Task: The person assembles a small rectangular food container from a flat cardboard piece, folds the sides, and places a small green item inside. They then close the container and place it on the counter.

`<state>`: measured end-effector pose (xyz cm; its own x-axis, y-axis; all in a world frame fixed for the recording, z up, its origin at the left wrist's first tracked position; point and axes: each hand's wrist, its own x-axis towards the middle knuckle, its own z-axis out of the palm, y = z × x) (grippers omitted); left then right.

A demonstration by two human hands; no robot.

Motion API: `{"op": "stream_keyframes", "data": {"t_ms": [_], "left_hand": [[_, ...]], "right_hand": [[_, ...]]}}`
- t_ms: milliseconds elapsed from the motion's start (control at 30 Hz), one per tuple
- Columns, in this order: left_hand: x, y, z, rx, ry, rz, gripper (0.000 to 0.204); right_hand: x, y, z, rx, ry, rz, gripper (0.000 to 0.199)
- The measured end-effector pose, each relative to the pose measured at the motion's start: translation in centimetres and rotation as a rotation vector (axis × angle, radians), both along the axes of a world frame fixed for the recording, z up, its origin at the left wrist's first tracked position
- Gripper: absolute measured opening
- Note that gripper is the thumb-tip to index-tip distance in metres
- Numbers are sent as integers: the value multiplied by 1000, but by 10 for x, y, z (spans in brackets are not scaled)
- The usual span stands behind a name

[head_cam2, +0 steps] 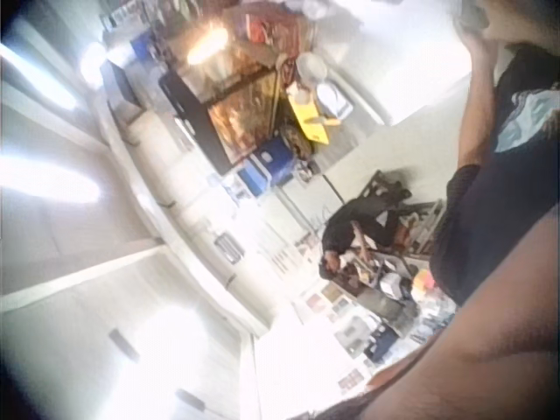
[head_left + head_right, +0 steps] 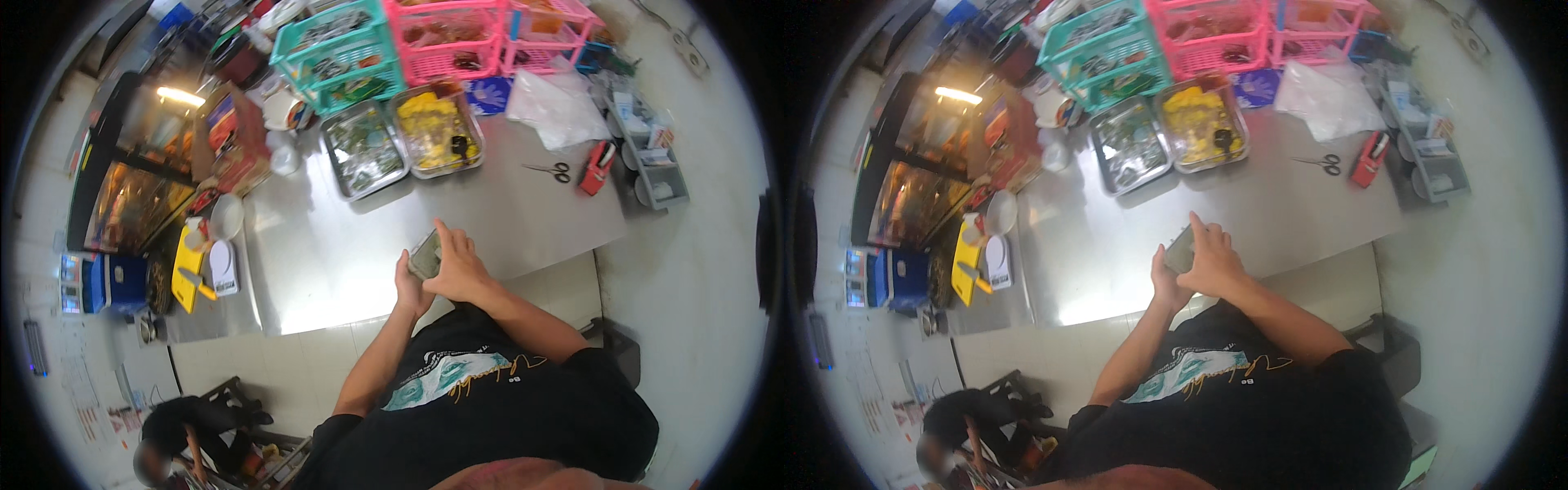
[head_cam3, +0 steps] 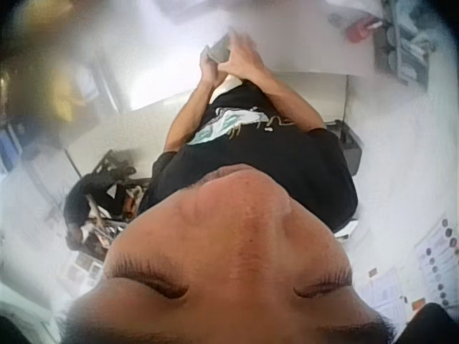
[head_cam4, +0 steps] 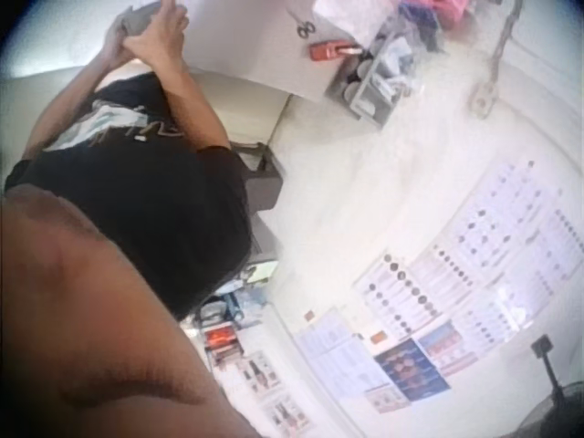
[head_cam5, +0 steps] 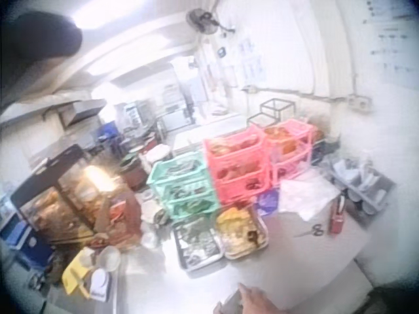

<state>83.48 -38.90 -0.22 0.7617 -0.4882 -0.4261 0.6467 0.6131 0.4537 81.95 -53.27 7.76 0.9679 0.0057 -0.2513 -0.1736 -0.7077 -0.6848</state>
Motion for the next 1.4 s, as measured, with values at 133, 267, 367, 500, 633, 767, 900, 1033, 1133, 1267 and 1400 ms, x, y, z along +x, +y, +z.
{"op": "stream_keyframes", "data": {"t_ms": [133, 267, 367, 500, 633, 767, 900, 1033, 1133, 1267, 1400], "left_hand": [[13, -52, -50, 339, -88, -241, 81], [20, -56, -37, 629, -274, -277, 73], [12, -34, -29, 662, -222, -126, 55], [-23, 16, -39, 788, -136, 168, 35], [-79, 74, -33, 1155, -13, 589, 25], [-186, 130, -97, 1525, 262, 1030, 22], [-333, 145, -189, 1218, 816, 1023, 21], [-451, 121, -202, 1054, 1126, 613, 26], [-476, 107, -181, 923, 1097, 329, 32], [-464, 138, -166, 950, 1045, 344, 39], [-469, 213, -188, 1228, 638, 324, 40]], "right_hand": [[13, -77, -18, -143, 51, -253, 118], [41, -167, -42, -294, 111, -497, 119], [62, -204, -46, -328, 129, -517, 120], [88, -208, -86, -487, -39, -482, 116], [108, -214, -123, -568, -188, -487, 109], [133, -194, -94, -608, -23, -449, 109], [141, -227, -120, -741, -128, -367, 113], [140, -215, -99, -881, -281, -580, 95], [147, -162, -95, -704, -687, -429, 69], [156, 2, -108, -151, -628, -8, 37], [139, 190, -124, 43, -540, 319, 29]]}}
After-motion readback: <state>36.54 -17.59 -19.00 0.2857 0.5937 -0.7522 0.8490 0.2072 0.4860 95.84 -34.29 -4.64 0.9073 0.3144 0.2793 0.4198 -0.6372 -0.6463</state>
